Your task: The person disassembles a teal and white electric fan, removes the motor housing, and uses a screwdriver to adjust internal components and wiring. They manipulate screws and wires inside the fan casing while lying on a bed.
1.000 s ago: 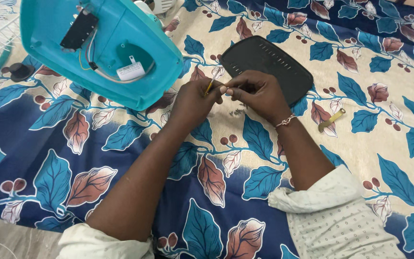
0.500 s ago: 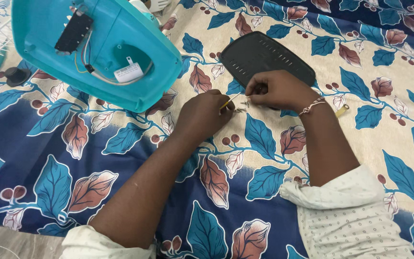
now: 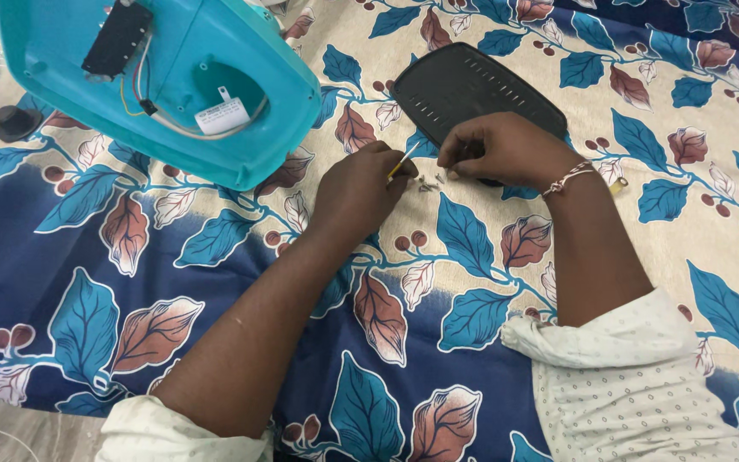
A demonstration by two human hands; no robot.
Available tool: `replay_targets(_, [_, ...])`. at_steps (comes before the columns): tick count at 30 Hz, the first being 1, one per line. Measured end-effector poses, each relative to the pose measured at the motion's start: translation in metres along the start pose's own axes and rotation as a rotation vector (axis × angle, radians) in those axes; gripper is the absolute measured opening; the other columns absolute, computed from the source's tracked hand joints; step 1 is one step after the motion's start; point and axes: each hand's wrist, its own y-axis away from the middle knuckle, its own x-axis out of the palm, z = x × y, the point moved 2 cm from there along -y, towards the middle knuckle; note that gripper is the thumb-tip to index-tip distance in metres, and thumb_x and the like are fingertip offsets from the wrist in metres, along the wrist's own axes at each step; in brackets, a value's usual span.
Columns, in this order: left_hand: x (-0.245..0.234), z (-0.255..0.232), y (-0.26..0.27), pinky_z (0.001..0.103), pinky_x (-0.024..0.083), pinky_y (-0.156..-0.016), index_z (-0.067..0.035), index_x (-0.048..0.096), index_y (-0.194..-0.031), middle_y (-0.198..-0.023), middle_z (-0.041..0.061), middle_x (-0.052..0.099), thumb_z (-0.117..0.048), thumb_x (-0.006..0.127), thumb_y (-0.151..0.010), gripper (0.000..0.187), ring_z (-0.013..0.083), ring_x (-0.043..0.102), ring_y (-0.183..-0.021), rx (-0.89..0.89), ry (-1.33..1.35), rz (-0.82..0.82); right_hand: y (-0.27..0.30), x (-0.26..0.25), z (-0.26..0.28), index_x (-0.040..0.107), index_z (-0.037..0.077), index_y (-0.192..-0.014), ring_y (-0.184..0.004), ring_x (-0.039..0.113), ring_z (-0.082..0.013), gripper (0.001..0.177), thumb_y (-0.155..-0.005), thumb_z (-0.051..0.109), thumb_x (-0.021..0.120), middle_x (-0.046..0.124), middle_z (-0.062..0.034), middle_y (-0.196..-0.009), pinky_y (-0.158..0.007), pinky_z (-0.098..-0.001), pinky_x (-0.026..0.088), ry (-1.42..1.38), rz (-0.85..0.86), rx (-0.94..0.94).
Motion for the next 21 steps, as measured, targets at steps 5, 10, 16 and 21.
replay_targets(5, [0.001,0.003,-0.002,0.043,0.055,-0.076,-0.021,0.079,-0.1,-0.102,0.005,0.072,-0.023,0.07,-0.088,0.015,0.0283,0.071,-0.088,0.002,0.011,-0.002,0.0,0.001,0.007,0.079,0.009,-0.102,-0.082,0.069,-0.0091,0.021,-0.082,0.005,0.075,0.079,-0.0017,-0.091,-0.072,-0.0274,0.055,0.03,-0.018,0.015])
replay_targets(10, [0.005,0.011,-0.003,0.043,0.054,-0.077,-0.017,0.077,-0.102,-0.098,0.006,0.072,-0.021,0.073,-0.084,0.019,0.0277,0.071,-0.09,0.012,0.068,-0.022,-0.002,0.002,0.013,0.078,0.011,-0.105,-0.084,0.071,-0.0109,0.025,-0.081,0.006,0.074,0.079,-0.0022,-0.093,-0.076,-0.0284,0.055,0.088,-0.036,-0.022])
replay_targets(16, [0.009,0.022,-0.006,0.042,0.055,-0.08,-0.015,0.077,-0.103,-0.095,0.009,0.071,-0.019,0.075,-0.086,0.017,0.0291,0.071,-0.09,0.027,0.102,-0.065,0.002,0.0,0.013,0.076,0.011,-0.106,-0.088,0.07,-0.0137,0.026,-0.08,0.009,0.072,0.075,-0.0036,-0.097,-0.078,-0.0294,0.055,0.081,-0.031,-0.126])
replay_targets(21, [0.008,0.02,-0.007,0.042,0.055,-0.078,-0.015,0.078,-0.1,-0.093,0.008,0.071,-0.019,0.075,-0.08,0.02,0.0283,0.071,-0.089,0.086,0.131,-0.061,-0.001,0.005,0.013,0.078,0.013,-0.104,-0.082,0.065,-0.016,0.025,-0.078,0.013,0.078,0.065,-0.0067,-0.092,-0.074,-0.03,0.053,0.2,0.013,-0.087])
